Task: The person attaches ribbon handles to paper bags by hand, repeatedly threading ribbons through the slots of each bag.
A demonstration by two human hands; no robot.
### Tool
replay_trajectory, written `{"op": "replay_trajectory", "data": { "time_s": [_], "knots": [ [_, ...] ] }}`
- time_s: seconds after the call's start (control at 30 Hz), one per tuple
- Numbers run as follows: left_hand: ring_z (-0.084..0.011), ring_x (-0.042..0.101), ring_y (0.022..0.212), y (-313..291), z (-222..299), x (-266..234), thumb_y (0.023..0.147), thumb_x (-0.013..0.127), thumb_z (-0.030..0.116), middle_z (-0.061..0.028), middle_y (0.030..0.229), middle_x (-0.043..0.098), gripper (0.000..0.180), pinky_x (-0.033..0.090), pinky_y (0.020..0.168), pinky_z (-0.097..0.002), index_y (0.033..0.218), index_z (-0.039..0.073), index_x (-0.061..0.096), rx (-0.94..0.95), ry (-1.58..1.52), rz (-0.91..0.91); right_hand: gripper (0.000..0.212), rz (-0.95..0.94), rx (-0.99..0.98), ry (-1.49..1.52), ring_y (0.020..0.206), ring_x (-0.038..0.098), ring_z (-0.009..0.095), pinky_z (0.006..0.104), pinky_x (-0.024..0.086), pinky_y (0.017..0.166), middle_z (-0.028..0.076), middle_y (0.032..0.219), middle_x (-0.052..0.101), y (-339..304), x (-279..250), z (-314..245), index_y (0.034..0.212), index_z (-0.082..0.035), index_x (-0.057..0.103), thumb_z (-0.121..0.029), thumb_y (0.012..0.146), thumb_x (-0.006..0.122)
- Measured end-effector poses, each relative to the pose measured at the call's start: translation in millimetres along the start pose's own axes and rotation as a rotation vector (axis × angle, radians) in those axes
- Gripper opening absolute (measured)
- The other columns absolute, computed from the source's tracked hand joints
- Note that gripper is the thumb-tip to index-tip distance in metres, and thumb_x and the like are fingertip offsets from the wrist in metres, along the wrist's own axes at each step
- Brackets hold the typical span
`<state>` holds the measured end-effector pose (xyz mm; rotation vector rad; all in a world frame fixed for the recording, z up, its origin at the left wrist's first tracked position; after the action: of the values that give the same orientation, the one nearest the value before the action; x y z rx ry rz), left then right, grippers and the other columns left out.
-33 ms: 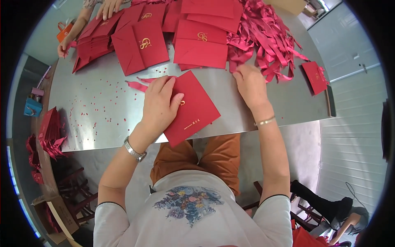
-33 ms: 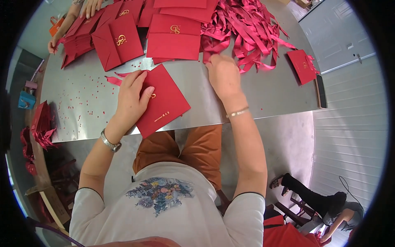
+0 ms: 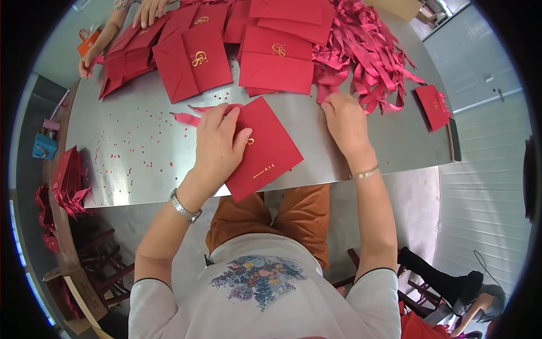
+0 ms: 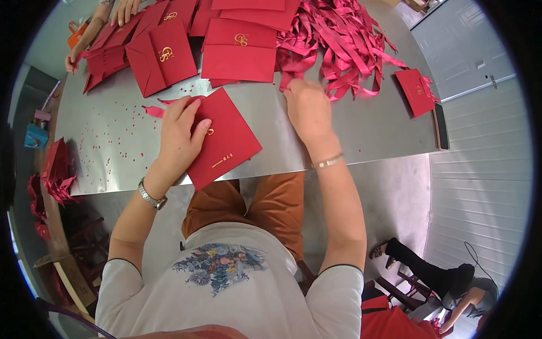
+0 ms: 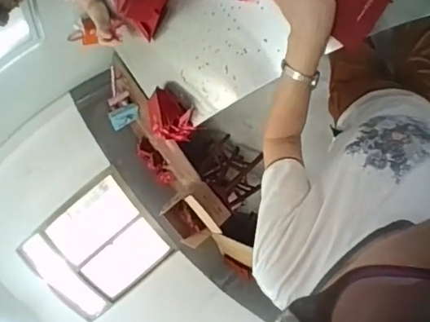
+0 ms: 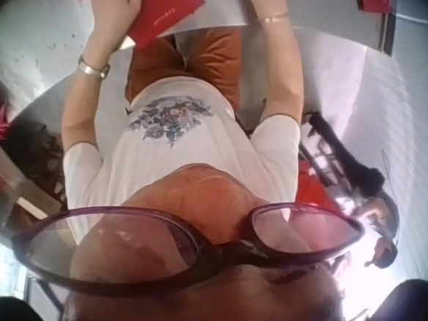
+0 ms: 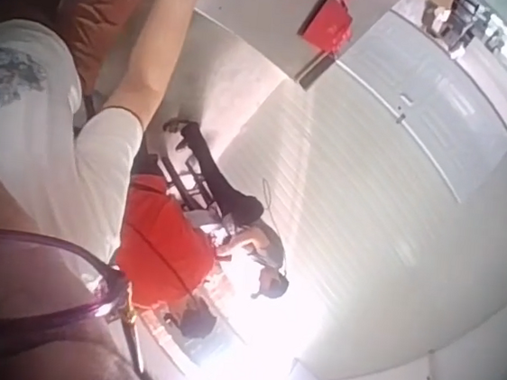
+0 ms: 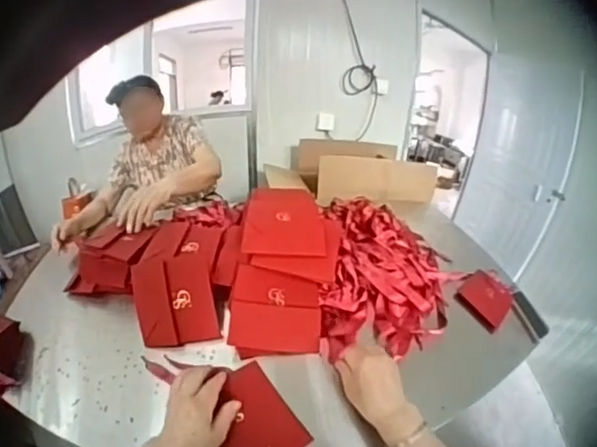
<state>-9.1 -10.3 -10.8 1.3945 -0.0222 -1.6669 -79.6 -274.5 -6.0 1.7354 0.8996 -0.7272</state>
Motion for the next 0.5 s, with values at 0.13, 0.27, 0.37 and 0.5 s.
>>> {"op": "replay_trajectory", "data": {
  "time_s": [0.13,0.27,0.37,0.5],
  "knots": [
    [-0.0345,0.054,0.101,-3,-2,-2,0.082,0.068,0.018,-0.0172,0.108,0.06,0.037,0.043,0.087,-0.0439,0.111,-0.004,0.062,-0.038,0.035,-0.022,0.01,-0.121,0.014,-0.036,0.082,0.06,0.035,0.0433,0.049,0.071,0.015,0.083,0.062,-46,-39,-11,0.08,-0.003,0.061,-0.01,0.078,0.068],
    [-0.0337,0.055,0.096,5,2,-7,0.082,0.068,0.017,-0.0159,0.104,0.061,0.034,0.042,0.085,-0.0437,0.109,-0.003,0.063,-0.036,0.006,-0.081,0.015,-0.093,-0.11,-0.003,0.084,0.06,0.031,0.0396,0.049,0.074,0.011,0.091,0.065,-85,-79,6,0.088,-0.004,0.067,-0.005,0.074,0.071],
    [-0.0342,0.055,0.099,18,6,-8,0.083,0.068,0.016,-0.0163,0.108,0.061,0.036,0.044,0.089,-0.0419,0.114,-0.001,0.062,-0.07,-0.046,-0.195,0.02,-0.12,-0.075,-0.033,0.087,0.061,0.028,0.0381,0.048,0.076,0.009,0.097,0.066,-97,-95,21,0.093,-0.004,0.068,-0.005,0.073,0.072],
    [-0.0334,0.057,0.1,34,10,-6,0.079,0.071,0.012,-0.0169,0.107,0.061,0.036,0.047,0.088,-0.0397,0.112,0.0,0.062,-0.136,-0.216,-0.304,0.023,-0.033,-0.051,-0.113,0.088,0.061,0.03,0.0401,0.049,0.077,0.01,0.097,0.066,-86,-99,18,0.096,-0.004,0.068,-0.008,0.074,0.072]
  ]
}}
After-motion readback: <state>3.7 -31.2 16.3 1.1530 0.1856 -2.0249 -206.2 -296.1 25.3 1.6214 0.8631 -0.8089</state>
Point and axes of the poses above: each hand's wrist, its own y-axis towards the middle knuckle, its own x-axis out of the palm, z = x × y, the point moved 1 cm from there along y, towards the middle knuckle
